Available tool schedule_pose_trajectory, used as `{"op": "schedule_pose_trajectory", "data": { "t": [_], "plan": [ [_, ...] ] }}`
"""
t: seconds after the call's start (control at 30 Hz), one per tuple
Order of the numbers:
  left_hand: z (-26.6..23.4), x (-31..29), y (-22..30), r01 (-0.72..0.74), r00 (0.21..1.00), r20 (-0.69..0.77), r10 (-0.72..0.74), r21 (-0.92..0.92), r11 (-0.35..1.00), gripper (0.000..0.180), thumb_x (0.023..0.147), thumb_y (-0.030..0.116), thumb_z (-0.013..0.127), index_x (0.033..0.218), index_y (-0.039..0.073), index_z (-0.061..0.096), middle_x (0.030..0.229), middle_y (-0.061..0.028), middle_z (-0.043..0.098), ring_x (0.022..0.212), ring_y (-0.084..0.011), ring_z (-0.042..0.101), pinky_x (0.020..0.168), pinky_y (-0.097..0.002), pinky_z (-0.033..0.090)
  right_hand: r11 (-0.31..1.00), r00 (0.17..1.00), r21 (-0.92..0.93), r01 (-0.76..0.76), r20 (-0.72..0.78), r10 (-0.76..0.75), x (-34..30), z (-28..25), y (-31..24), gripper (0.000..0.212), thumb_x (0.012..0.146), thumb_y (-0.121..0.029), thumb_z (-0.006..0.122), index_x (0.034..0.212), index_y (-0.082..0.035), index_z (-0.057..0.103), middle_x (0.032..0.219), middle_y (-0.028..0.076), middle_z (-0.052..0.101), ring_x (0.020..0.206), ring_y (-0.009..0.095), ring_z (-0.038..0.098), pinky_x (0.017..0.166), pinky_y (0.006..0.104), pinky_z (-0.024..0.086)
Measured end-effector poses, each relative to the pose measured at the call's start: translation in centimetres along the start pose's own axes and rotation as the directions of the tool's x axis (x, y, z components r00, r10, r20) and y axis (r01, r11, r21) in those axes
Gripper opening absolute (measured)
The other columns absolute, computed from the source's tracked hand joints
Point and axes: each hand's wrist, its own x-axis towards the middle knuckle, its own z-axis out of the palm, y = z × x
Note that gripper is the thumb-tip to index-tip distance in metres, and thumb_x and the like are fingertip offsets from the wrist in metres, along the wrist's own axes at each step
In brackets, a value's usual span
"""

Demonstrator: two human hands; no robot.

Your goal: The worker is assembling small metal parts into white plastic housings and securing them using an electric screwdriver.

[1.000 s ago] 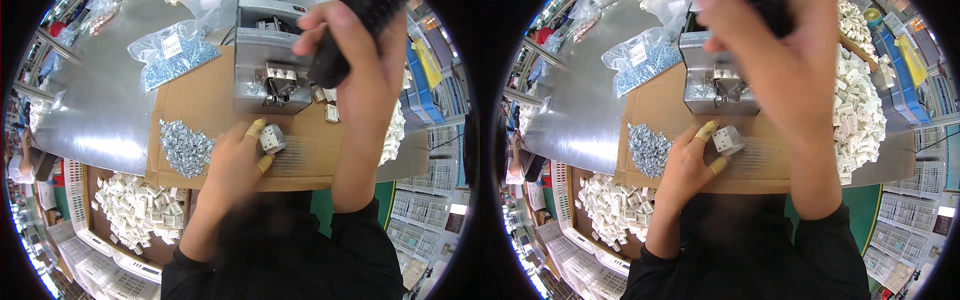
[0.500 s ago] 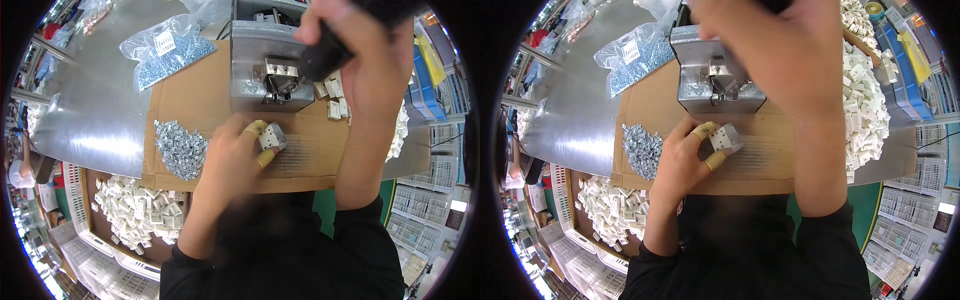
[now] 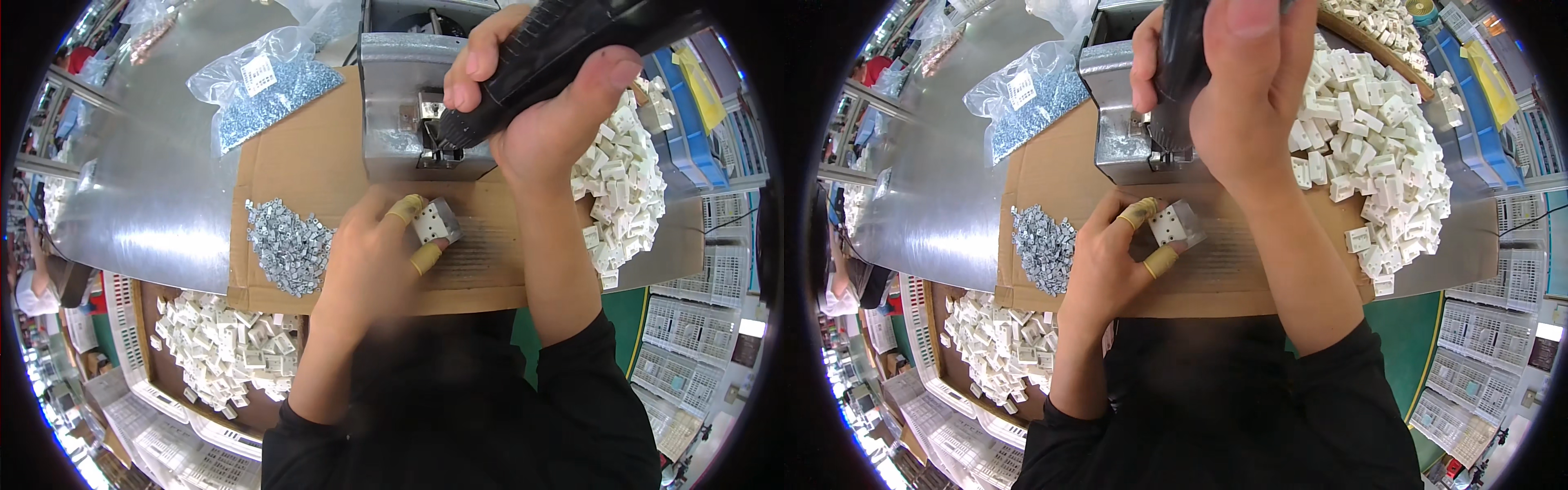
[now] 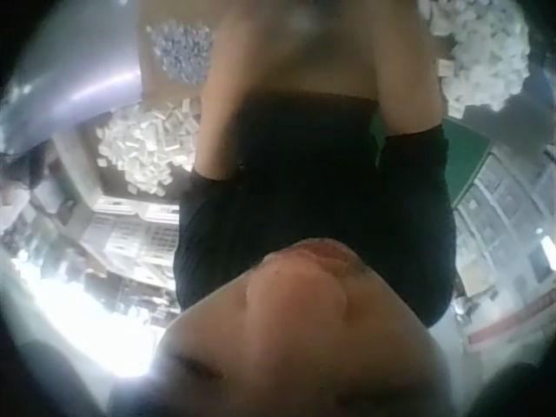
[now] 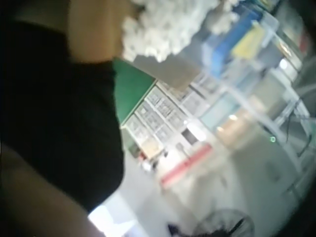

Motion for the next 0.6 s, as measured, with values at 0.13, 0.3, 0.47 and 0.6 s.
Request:
{"op": "schedule_pose_trajectory", "data": {
  "t": [0.13,0.3,0.47,0.6],
  "plan": [
    [0.3,0.1,0.0,-0.015,1.000,-0.012,0.015,0.005,1.000,0.043,0.076,0.018,0.088,0.111,-0.002,0.073,0.101,-0.0126,0.066,0.083,-0.0296,0.071,0.073,-0.0374,0.059,0.992,0.993,-0.105,0.065,0.107,-0.053,0.0,-0.7,-0.1,0.101,0.084,-0.096,0.029,0.084,0.001,0.057,0.068,0.012,0.062,0.053,0.020,0.061,0.052,0.0286,0.051],
    [0.1,0.1,0.1,-0.039,0.999,-0.031,0.039,0.011,0.999,0.043,0.075,0.018,0.088,0.111,-0.001,0.073,0.100,-0.0125,0.066,0.082,-0.0304,0.070,0.072,-0.0383,0.058,0.993,0.990,-0.118,0.029,0.139,-0.012,-0.2,-3.1,-1.3,0.098,0.086,-0.089,0.041,0.127,-0.001,0.039,0.081,0.012,0.063,0.056,0.021,0.060,0.056,0.0335,0.053],
    [0.0,0.0,-0.1,-0.020,0.999,-0.030,0.020,0.011,1.000,0.042,0.075,0.017,0.088,0.110,-0.001,0.073,0.100,-0.0129,0.067,0.082,-0.0305,0.070,0.073,-0.0383,0.058,0.969,0.929,0.004,0.249,0.281,-0.240,-0.7,-2.5,-0.8,0.103,0.089,-0.089,0.033,0.159,-0.014,0.024,0.079,0.008,0.057,0.051,0.019,0.054,0.049,0.0356,0.050],
    [0.2,0.0,-0.1,-0.010,1.000,-0.029,0.011,0.004,1.000,0.042,0.075,0.015,0.088,0.110,-0.001,0.073,0.100,-0.0132,0.067,0.084,-0.0308,0.070,0.073,-0.0380,0.058,0.958,0.919,0.027,0.286,0.274,-0.282,-1.3,-2.6,-0.9,0.101,0.090,-0.088,0.034,0.161,-0.018,0.022,0.079,0.008,0.054,0.052,0.018,0.053,0.049,0.0366,0.050]
  ]
}}
